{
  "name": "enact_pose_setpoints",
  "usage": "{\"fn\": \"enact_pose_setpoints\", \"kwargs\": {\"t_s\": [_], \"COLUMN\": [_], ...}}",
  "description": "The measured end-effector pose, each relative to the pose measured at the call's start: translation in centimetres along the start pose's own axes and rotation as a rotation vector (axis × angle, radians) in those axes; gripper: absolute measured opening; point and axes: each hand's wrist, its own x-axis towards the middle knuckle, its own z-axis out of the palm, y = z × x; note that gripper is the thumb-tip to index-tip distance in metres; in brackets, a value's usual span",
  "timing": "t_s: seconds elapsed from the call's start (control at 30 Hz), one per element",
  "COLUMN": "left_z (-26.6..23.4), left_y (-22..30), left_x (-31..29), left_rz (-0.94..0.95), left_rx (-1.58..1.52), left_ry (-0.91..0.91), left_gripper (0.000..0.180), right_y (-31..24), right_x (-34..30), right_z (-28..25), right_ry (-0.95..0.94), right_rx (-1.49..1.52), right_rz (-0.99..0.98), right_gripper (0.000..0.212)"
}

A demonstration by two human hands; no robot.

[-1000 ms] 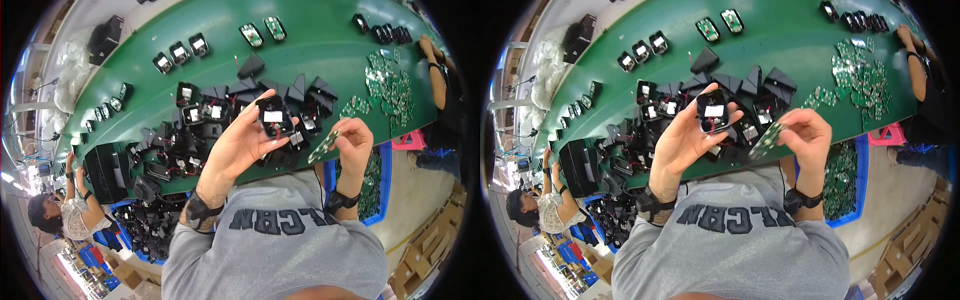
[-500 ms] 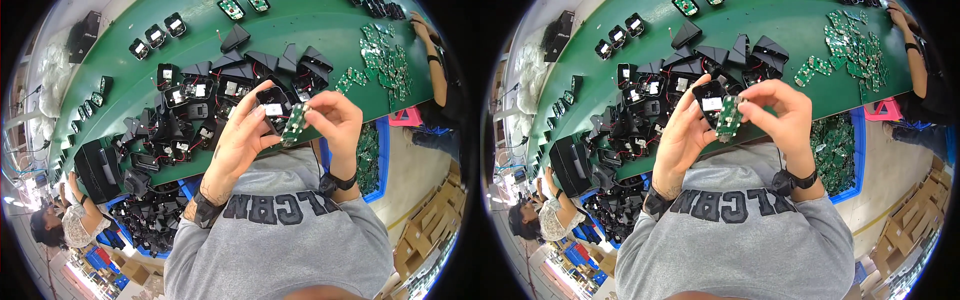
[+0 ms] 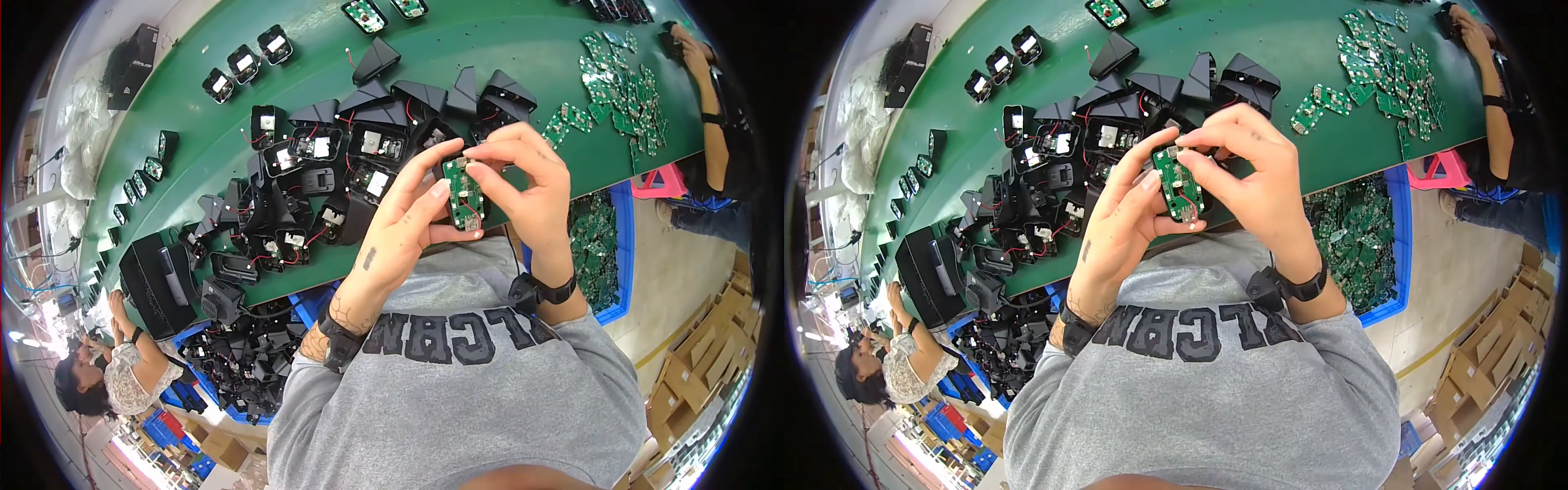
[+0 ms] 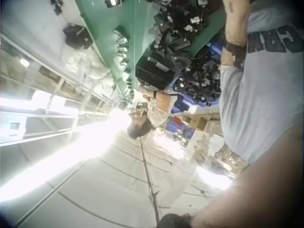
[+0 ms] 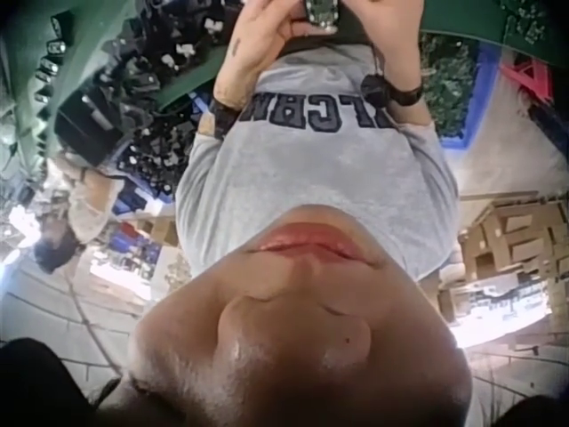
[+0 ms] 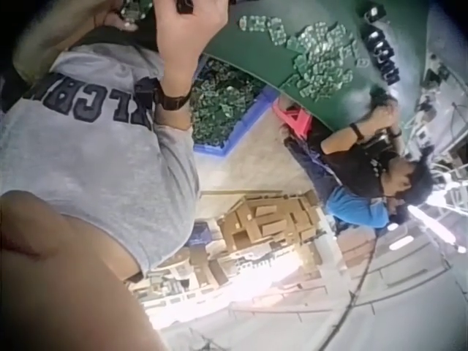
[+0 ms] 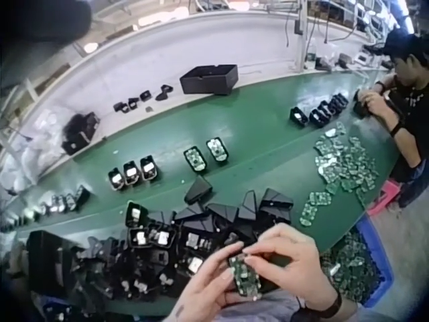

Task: The person picks up a plastic housing and a circuit board, fits the board into the housing, and presses them together. This process is repeated with several units, which are then placed onto the green work surface.

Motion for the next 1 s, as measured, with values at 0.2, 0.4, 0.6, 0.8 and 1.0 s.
{"fn": "enact_pose_setpoints", "kwargs": {"t_s": [0.2, 0.4, 0.6, 0.8, 1.0], "left_z": [0.1, 0.3, 0.1, 0.3, 0.6], "left_y": [-0.6, -1.0, -0.5, 0.3, 0.0], "left_x": [0.1, 0.3, 0.0, -0.2, -0.2], "left_rz": [0.068, 0.116, 0.138, 0.038, 0.015], "left_rx": [0.086, 0.114, 0.467, 0.349, 0.247], "left_ry": [-0.04, -0.092, -0.173, -0.253, -0.21], "left_gripper": [0.065, 0.063, 0.073, 0.082, 0.083], "right_y": [0.0, 0.3, 1.4, 0.7, 0.3], "right_x": [-0.1, -1.2, -0.9, -0.6, -0.5], "right_z": [0.2, 0.3, -0.3, -0.3, -0.1], "right_ry": [0.09, -0.148, -0.28, -0.255, -0.185], "right_rx": [-0.19, 0.358, 0.571, 0.573, 0.617], "right_rz": [-0.106, 0.41, 0.496, 0.489, 0.544], "right_gripper": [0.028, 0.045, 0.053, 0.053, 0.049]}}
